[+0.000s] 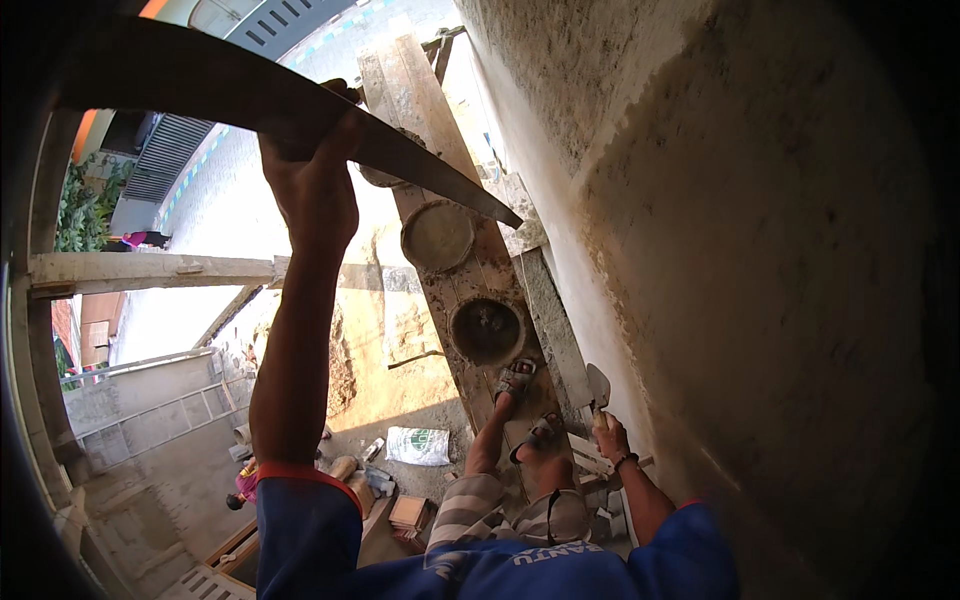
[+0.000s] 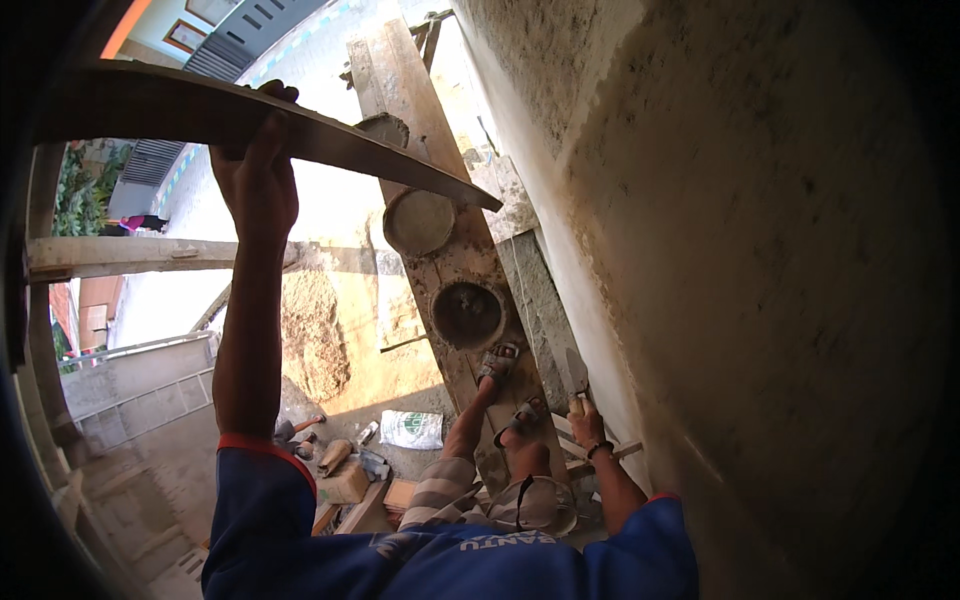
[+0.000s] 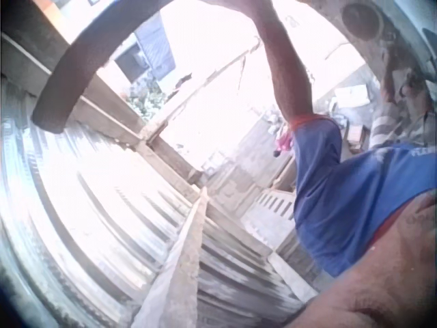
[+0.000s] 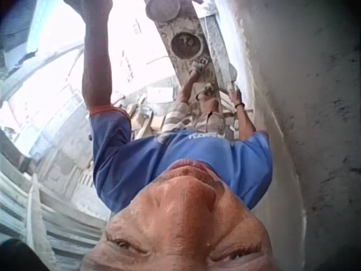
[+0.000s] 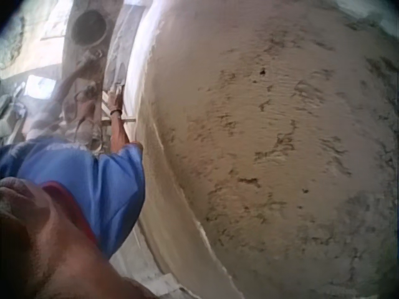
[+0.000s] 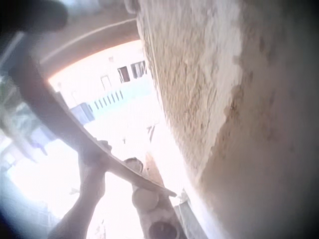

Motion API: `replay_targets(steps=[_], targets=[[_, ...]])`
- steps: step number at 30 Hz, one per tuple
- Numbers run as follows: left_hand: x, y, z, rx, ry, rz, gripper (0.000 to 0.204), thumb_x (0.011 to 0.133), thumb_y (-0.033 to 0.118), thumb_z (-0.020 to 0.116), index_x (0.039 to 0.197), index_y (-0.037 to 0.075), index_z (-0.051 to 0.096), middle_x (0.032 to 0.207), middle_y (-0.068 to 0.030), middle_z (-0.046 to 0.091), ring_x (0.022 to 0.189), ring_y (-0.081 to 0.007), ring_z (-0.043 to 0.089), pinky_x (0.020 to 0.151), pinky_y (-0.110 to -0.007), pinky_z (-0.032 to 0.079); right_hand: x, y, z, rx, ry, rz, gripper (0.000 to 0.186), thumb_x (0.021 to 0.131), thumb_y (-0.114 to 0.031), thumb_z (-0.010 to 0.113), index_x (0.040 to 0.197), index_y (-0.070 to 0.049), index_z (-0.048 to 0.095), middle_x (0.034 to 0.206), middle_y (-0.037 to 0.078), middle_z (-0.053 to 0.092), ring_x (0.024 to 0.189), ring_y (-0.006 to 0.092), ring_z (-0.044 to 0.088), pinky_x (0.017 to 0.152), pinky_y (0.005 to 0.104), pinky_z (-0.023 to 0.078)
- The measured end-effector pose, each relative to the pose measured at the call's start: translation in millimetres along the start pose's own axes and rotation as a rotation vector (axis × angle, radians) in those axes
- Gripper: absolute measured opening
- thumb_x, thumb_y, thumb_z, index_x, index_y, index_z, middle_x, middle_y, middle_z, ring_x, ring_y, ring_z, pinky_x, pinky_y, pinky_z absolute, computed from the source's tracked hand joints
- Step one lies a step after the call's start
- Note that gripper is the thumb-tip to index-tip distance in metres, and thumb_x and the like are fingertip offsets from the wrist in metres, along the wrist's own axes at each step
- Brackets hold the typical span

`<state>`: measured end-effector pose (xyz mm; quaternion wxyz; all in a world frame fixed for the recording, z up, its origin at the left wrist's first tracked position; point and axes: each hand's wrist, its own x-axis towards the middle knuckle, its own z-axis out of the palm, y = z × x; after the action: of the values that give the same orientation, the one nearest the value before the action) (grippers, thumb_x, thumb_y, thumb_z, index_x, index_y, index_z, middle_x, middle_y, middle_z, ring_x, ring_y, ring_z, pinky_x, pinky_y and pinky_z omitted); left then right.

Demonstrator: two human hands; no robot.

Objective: The person applies wet plaster from a bucket to a wall using a trowel and then smooths the surface with a long wooden straight edge.

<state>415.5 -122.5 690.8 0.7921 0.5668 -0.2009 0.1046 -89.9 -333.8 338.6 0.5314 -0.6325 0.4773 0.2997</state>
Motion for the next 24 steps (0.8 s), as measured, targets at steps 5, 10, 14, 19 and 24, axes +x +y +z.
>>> replay_targets(steps=[5, 10, 14, 19, 24], targets=[[48.9, -74.2, 7.1, 0.332, -0.132, -0.032, 0.049, 0.068, 0.014, 0.081, 0.104, -0.001, 0.051, 0.093, -0.0105, 0.064, 0.085, -0.0177, 0.063, 0.077, -0.03, 0.051, -24.1, 33.0, -1.9, -0.061, -0.001, -0.035, 0.051, 0.081, -0.019, 0.058, 0.129, -0.004, 0.047, 0.068, 0.008, 0.06, 0.047, 0.016, 0.054, 0.043, 0.0329, 0.045], [91.9, -139.4, -6.2, 0.545, -0.205, -0.028, 0.057, 0.066, 0.025, 0.082, 0.104, -0.005, 0.051, 0.093, -0.0162, 0.063, 0.085, -0.0225, 0.063, 0.077, -0.034, 0.05, -42.4, 64.8, 1.2, -0.056, 0.016, -0.006, 0.049, 0.081, -0.023, 0.059, 0.125, -0.003, 0.049, 0.07, 0.009, 0.061, 0.046, 0.0175, 0.056, 0.044, 0.0341, 0.046], [115.2, -164.6, 5.0, 0.647, -0.219, -0.021, 0.062, 0.063, 0.028, 0.082, 0.104, -0.005, 0.05, 0.095, -0.0165, 0.061, 0.087, -0.0261, 0.061, 0.077, -0.037, 0.049, -41.3, 121.5, 3.1, 0.0, 0.066, -0.014, 0.04, 0.081, -0.024, 0.059, 0.114, -0.002, 0.054, 0.07, 0.01, 0.06, 0.051, 0.0198, 0.058, 0.049, 0.0354, 0.047], [122.9, -184.4, 3.7, 0.817, -0.261, -0.12, 0.061, 0.062, 0.025, 0.082, 0.105, -0.004, 0.049, 0.098, -0.0178, 0.061, 0.091, -0.0279, 0.061, 0.078, -0.038, 0.05, -62.6, 111.1, -0.7, -0.179, 0.156, -0.073, 0.03, 0.08, -0.025, 0.06, 0.101, -0.003, 0.057, 0.067, 0.008, 0.058, 0.062, 0.0222, 0.059, 0.058, 0.0362, 0.047], [127.1, -211.6, 2.3, 0.865, -0.276, -0.152, 0.06, 0.062, 0.024, 0.082, 0.104, -0.004, 0.048, 0.098, -0.0195, 0.061, 0.091, -0.0289, 0.061, 0.078, -0.038, 0.05, -47.4, 165.2, 10.8, -0.154, 0.199, -0.179, 0.029, 0.084, -0.028, 0.058, 0.101, -0.005, 0.058, 0.065, 0.004, 0.057, 0.058, 0.0161, 0.058, 0.052, 0.032, 0.046]])
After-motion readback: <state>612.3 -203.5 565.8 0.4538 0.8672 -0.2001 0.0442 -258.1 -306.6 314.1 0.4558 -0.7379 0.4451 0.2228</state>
